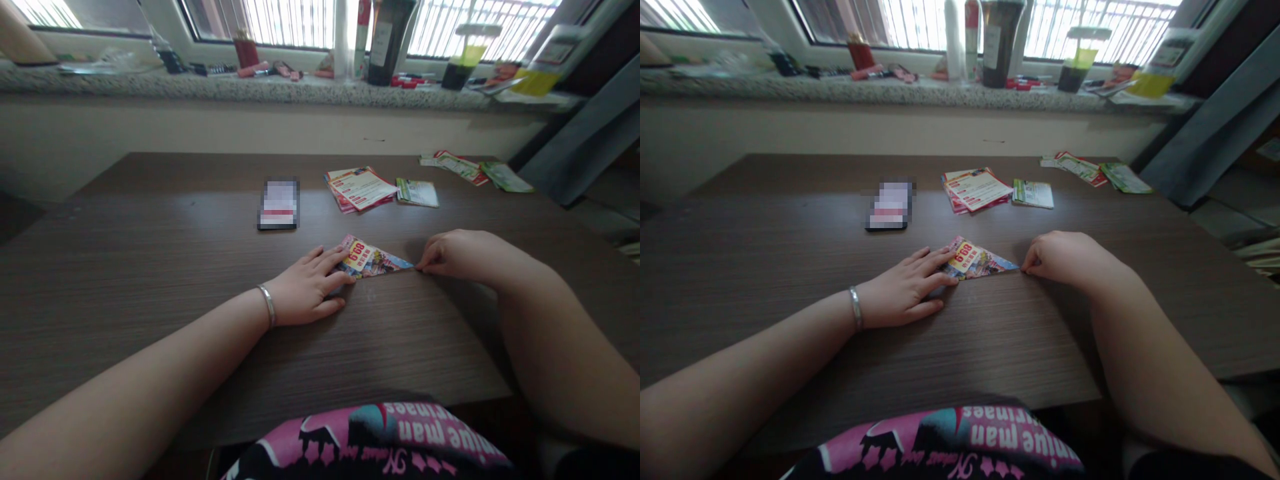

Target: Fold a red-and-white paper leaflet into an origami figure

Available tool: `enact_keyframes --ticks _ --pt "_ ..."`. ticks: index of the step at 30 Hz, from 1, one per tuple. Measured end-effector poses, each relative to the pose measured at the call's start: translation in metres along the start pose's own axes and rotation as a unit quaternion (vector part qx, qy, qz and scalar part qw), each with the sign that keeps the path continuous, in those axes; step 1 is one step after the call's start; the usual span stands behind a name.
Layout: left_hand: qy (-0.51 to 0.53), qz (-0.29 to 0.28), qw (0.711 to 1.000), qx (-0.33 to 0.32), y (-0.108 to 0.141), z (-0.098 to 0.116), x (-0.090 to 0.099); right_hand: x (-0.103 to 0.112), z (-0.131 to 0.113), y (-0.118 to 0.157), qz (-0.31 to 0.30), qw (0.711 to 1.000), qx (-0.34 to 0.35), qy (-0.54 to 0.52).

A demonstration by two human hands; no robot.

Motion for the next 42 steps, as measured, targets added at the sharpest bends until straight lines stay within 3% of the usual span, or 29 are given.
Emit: enact_keyframes --ticks 5,10,13,17,21,24,34,42 --pt "-0.001 -0.004 1.0 0.005 0.0 -0.001 0.0 -0.009 0.008 -0.006 0.004 0.999 0.008 -0.049" --pt "-0.001 -0.01 1.0 0.013 -0.001 0.001 0.001 -0.005 -0.009 -0.012 0.155 0.986 -0.026 -0.052" --pt "0.0 -0.01 1.0 0.011 -0.002 0.002 0.002 -0.004 -0.029 -0.016 0.23 0.97 0.02 -0.078" --pt "-0.002 -0.003 1.0 0.013 -0.004 0.003 0.001 -0.009 -0.051 -0.022 0.266 0.955 0.107 -0.076" --pt "-0.009 0.004 1.0 0.001 -0.006 0.003 0.003 -0.012 -0.058 -0.023 0.278 0.938 0.19 -0.089" --pt "-0.022 0.014 0.999 -0.018 -0.006 0.002 0.007 -0.01 -0.059 -0.022 0.283 0.932 0.209 -0.09" --pt "-0.071 0.073 0.991 -0.089 -0.005 0.004 0.015 -0.002 -0.071 -0.013 0.287 0.943 0.167 0.008" --pt "-0.049 0.072 0.994 -0.061 -0.009 0.007 0.014 0.002 -0.077 -0.014 0.266 0.952 0.152 0.014"
Point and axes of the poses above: each hand's wrist, its own y-axis away from the middle knuckle, its own x-axis out of the back of the hand, z = x × y, the point moved 1 cm from there along -y, towards the middle knuckle, and after that the axes turned 14 degrees about y, right-handed, at the moved point
